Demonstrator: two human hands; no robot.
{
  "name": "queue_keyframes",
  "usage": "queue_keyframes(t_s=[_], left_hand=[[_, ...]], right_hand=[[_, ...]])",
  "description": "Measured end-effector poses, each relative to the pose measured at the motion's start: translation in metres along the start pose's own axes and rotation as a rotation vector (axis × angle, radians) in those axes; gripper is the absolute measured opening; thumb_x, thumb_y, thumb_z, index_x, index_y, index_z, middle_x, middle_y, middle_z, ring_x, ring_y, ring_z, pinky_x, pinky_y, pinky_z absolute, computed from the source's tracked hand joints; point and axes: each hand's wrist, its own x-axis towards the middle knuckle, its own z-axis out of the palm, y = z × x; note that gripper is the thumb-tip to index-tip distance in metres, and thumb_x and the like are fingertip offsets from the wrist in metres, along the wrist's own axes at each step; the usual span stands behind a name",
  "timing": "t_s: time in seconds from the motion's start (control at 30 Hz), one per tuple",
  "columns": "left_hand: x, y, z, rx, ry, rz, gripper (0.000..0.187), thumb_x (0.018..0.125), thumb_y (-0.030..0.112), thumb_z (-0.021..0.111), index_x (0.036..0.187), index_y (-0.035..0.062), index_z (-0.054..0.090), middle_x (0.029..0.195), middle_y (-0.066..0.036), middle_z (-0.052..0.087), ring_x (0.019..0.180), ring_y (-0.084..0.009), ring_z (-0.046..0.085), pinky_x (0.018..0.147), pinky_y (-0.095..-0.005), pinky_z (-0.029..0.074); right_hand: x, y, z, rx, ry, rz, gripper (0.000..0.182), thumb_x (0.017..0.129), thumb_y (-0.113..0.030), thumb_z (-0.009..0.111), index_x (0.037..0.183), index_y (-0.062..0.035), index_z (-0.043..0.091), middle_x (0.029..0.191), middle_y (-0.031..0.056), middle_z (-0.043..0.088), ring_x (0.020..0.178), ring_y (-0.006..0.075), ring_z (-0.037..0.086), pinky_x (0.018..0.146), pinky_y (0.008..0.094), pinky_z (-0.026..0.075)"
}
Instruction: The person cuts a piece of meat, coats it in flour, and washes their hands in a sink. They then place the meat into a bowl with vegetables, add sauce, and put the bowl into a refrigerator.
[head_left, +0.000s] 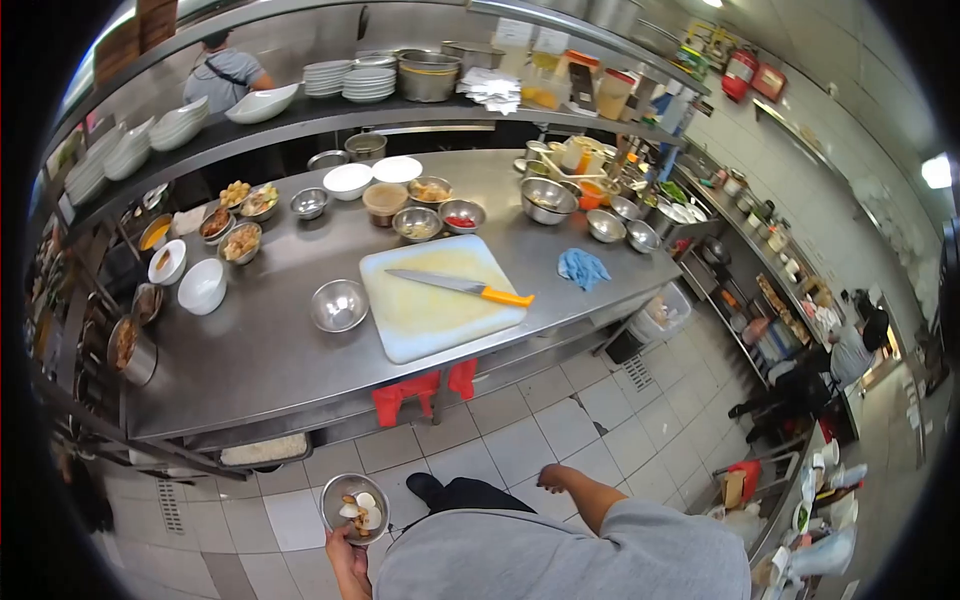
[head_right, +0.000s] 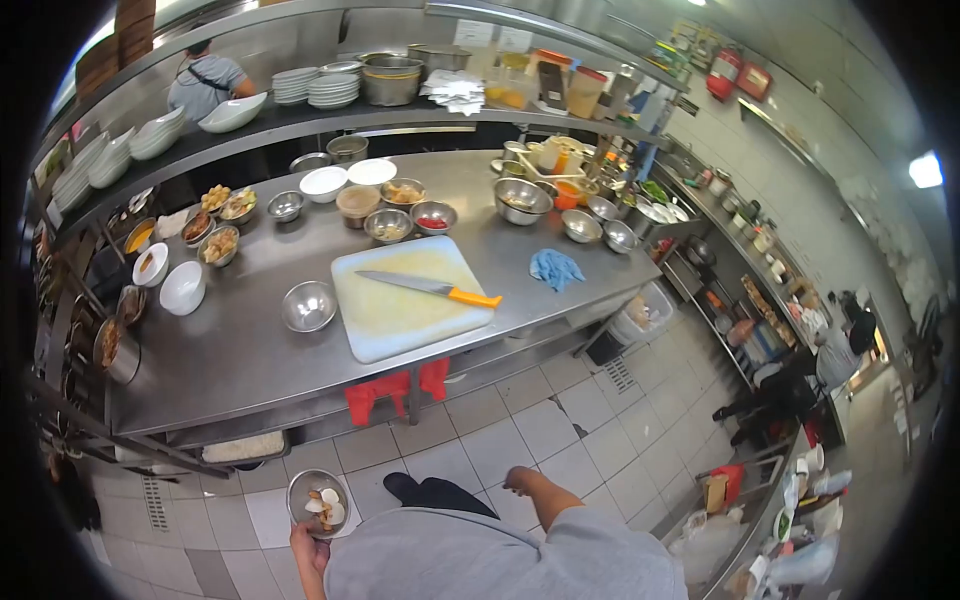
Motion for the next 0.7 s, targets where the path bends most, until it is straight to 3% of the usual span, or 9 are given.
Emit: queue_keyframes(t_s=[0.07, 0.1, 0.13, 0.17, 0.33, 0.47, 0.57, 0.63, 0.7], left_hand=[[-0.007, -0.002, -0.007, 0.042, -0.050, -0.042, 0.051, 0.077, 0.004, 0.047, 0.127, 0.0131, 0.044, 0.121, -0.013, 0.054, 0.104, -0.0340, 0.060, 0.075, -0.0510, 0.057], [-0.010, -0.003, -0.013, 0.045, -0.059, -0.047, 0.051, 0.077, 0.004, 0.047, 0.127, 0.0131, 0.044, 0.121, -0.013, 0.054, 0.104, -0.0340, 0.060, 0.075, -0.0510, 0.057], [-0.013, -0.001, -0.020, 0.096, -0.056, -0.041, 0.052, 0.077, 0.004, 0.047, 0.128, 0.0131, 0.044, 0.122, -0.014, 0.053, 0.106, -0.0346, 0.059, 0.076, -0.0517, 0.057], [-0.015, 0.002, -0.026, 0.148, -0.050, -0.032, 0.052, 0.077, 0.004, 0.047, 0.128, 0.0131, 0.043, 0.124, -0.014, 0.052, 0.108, -0.0352, 0.058, 0.077, -0.0524, 0.056], [-0.035, 0.019, -0.057, 0.093, 0.024, 0.003, 0.053, 0.077, 0.004, 0.046, 0.129, 0.0131, 0.043, 0.123, -0.015, 0.054, 0.108, -0.0339, 0.059, 0.079, -0.0519, 0.057], [-0.038, 0.042, -0.103, -0.111, 0.077, 0.081, 0.053, 0.077, 0.005, 0.048, 0.130, 0.0093, 0.045, 0.122, -0.015, 0.055, 0.108, -0.0326, 0.059, 0.083, -0.0491, 0.056], [-0.033, 0.079, -0.133, -0.164, 0.204, 0.193, 0.051, 0.077, 0.005, 0.049, 0.128, 0.0057, 0.047, 0.122, -0.015, 0.055, 0.107, -0.0321, 0.060, 0.085, -0.0463, 0.055], [-0.033, 0.123, -0.144, -0.175, 0.265, 0.274, 0.044, 0.080, 0.002, 0.050, 0.124, 0.0025, 0.050, 0.115, -0.014, 0.061, 0.104, -0.0283, 0.062, 0.087, -0.0424, 0.054], [-0.022, 0.159, -0.171, -0.236, 0.290, 0.394, 0.042, 0.084, -0.002, 0.050, 0.126, 0.0010, 0.050, 0.114, -0.013, 0.061, 0.102, -0.0265, 0.063, 0.088, -0.0409, 0.053]], right_hand=[[0.008, -0.044, 0.010, -0.021, -0.141, -0.079, 0.033, 0.088, -0.035, 0.056, 0.069, -0.0070, 0.059, 0.059, 0.0063, 0.058, 0.051, 0.0216, 0.055, 0.049, 0.0402, 0.045], [-0.011, -0.071, 0.015, -0.082, -0.014, -0.285, 0.033, 0.087, -0.033, 0.055, 0.068, -0.0059, 0.058, 0.059, 0.0076, 0.058, 0.050, 0.0218, 0.054, 0.048, 0.0400, 0.045], [-0.018, -0.099, 0.020, -0.097, 0.041, -0.370, 0.033, 0.087, -0.032, 0.056, 0.070, -0.0047, 0.060, 0.060, 0.0087, 0.059, 0.052, 0.0222, 0.057, 0.048, 0.0391, 0.047], [-0.001, -0.123, 0.021, -0.147, -0.005, -0.455, 0.028, 0.086, -0.034, 0.060, 0.091, -0.0067, 0.064, 0.069, 0.0062, 0.063, 0.056, 0.0187, 0.060, 0.049, 0.0350, 0.050], [-0.034, -0.214, 0.039, 0.101, 0.016, -0.596, 0.028, 0.083, -0.029, 0.065, 0.104, -0.0100, 0.061, 0.074, 0.0045, 0.063, 0.056, 0.0157, 0.059, 0.047, 0.0322, 0.049], [-0.010, -0.245, 0.055, -0.239, -0.070, -0.516, 0.024, 0.083, -0.031, 0.061, 0.090, -0.0085, 0.064, 0.068, 0.0055, 0.062, 0.052, 0.0169, 0.058, 0.046, 0.0339, 0.049], [0.035, -0.248, 0.066, -0.725, -0.062, -0.739, 0.030, 0.087, -0.031, 0.056, 0.069, -0.0074, 0.062, 0.062, 0.0071, 0.059, 0.052, 0.0212, 0.059, 0.049, 0.0394, 0.051], [0.082, -0.265, 0.075, -0.643, -0.146, -0.350, 0.028, 0.086, -0.032, 0.060, 0.078, -0.0076, 0.070, 0.069, 0.0137, 0.065, 0.061, 0.0286, 0.062, 0.060, 0.0462, 0.050], [0.081, -0.309, 0.067, -0.439, -0.240, -0.251, 0.026, 0.088, -0.029, 0.062, 0.075, -0.0068, 0.067, 0.062, 0.0087, 0.063, 0.057, 0.0206, 0.062, 0.050, 0.0391, 0.050]])
